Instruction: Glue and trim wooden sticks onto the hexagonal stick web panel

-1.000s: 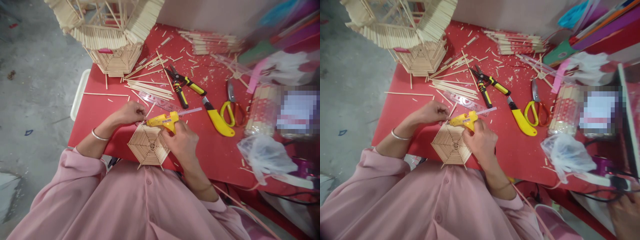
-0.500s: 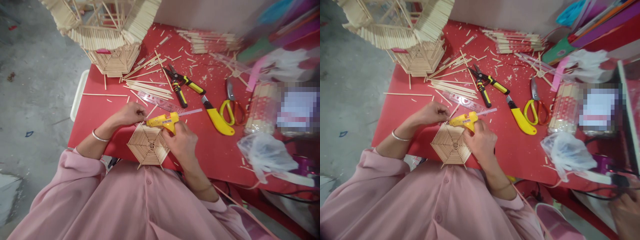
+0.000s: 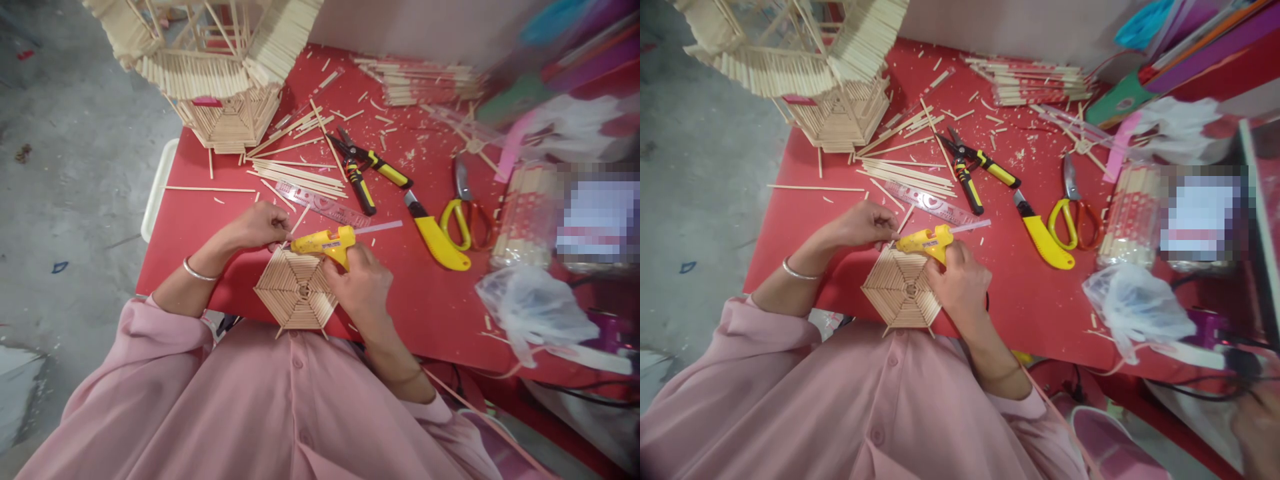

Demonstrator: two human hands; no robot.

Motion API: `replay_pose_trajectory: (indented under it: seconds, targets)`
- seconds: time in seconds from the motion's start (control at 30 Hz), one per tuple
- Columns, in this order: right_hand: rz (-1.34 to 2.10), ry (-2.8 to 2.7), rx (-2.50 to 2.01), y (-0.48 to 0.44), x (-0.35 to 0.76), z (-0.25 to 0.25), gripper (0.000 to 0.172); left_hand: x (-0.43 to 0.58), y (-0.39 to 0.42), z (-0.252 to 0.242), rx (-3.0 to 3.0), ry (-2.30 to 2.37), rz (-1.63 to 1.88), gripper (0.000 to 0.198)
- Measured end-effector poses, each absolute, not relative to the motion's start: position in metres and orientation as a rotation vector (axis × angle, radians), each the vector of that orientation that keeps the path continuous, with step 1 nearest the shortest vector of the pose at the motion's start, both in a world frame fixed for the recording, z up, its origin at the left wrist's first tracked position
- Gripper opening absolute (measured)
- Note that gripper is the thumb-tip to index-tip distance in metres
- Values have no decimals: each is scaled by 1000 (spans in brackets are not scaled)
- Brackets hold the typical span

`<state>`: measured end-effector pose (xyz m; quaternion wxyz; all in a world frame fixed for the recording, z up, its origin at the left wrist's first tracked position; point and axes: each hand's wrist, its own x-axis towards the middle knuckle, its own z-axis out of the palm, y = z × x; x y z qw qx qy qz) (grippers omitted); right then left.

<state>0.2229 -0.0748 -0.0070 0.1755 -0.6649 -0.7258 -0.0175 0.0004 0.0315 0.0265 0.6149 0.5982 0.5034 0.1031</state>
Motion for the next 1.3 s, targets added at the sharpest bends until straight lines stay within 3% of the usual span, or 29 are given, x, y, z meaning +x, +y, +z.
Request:
replay_pose_trajectory:
  seconds: [0.67,1.3]
  targets:
    - [-185,-1965,-1962,-90,255,-4,15,1,28,11,1544,1129,250,8]
    - [-139,-2015,-1853,-83,240,-5,11,2,27,15,1734,1111,211,13]
